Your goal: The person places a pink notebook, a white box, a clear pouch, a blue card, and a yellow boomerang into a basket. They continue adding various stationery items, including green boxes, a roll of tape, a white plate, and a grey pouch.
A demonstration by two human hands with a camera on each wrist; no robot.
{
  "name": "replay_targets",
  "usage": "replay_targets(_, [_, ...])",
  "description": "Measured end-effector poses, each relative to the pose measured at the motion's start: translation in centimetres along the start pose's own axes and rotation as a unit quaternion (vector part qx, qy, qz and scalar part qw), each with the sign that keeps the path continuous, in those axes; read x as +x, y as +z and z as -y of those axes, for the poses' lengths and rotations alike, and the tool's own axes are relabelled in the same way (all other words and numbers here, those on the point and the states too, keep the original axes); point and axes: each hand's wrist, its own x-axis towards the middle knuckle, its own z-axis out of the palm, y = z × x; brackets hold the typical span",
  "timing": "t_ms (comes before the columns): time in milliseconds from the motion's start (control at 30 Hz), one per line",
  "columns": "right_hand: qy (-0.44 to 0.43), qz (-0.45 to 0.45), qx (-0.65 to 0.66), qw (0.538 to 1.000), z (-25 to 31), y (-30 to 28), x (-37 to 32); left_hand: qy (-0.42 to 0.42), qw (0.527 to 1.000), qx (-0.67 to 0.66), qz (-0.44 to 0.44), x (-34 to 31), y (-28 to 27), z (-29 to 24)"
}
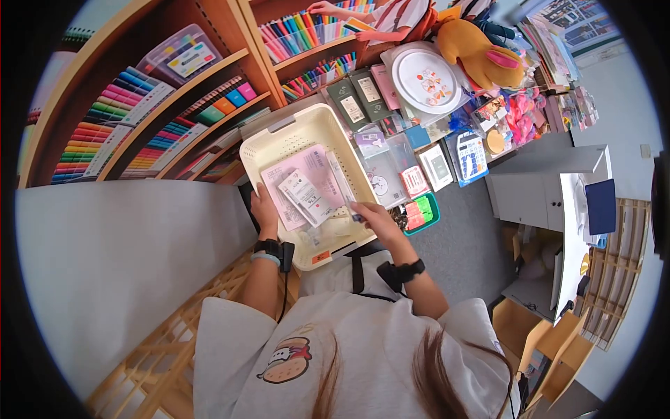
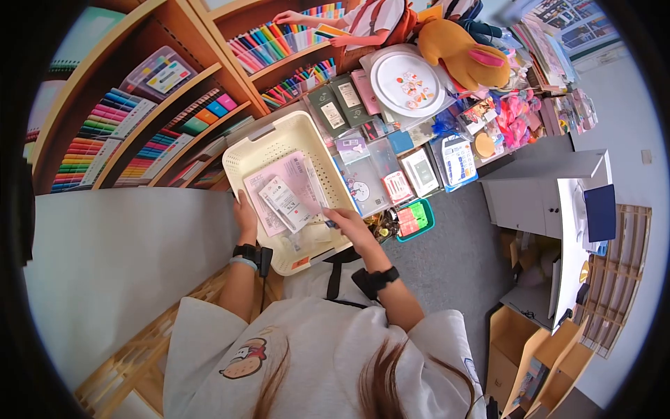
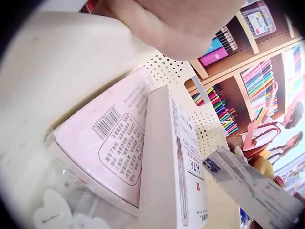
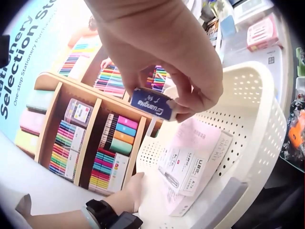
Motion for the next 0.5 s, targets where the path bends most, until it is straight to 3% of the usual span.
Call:
replay_targets(67, [-0.13,-0.079,-0.035,0.988,0.7,1.3,0.2,-0.003,1.0,-0.003,0.003,0.0,0.1,0.2])
replay_targets(200, [-0.224,-0.117,-0.094,0.963,-0.1,-1.0,1.2,0.004,1.0,0.003,0.0,-0.4,-0.2,-0.6])
replay_targets(367, [-0.169,-0.131,0.082,0.973,0.7,-5.5,6.3,0.013,1.0,0.014,-0.013,-0.5,-0.2,-1.0])
replay_targets(433, [-0.101,-0.16,0.205,0.96,0.8,-7.0,9.9,0.026,0.999,0.023,-0.008,-0.3,-0.2,-0.7])
replay_targets(467, [-0.106,-0.155,0.203,0.961,1.2,-7.4,11.5,0.029,0.999,0.019,-0.014,-0.2,-0.2,-0.6])
replay_targets(500, [-0.039,-0.195,0.236,0.951,1.9,-7.5,12.8,0.032,0.999,0.036,-0.014,-0.2,-0.1,-0.3])
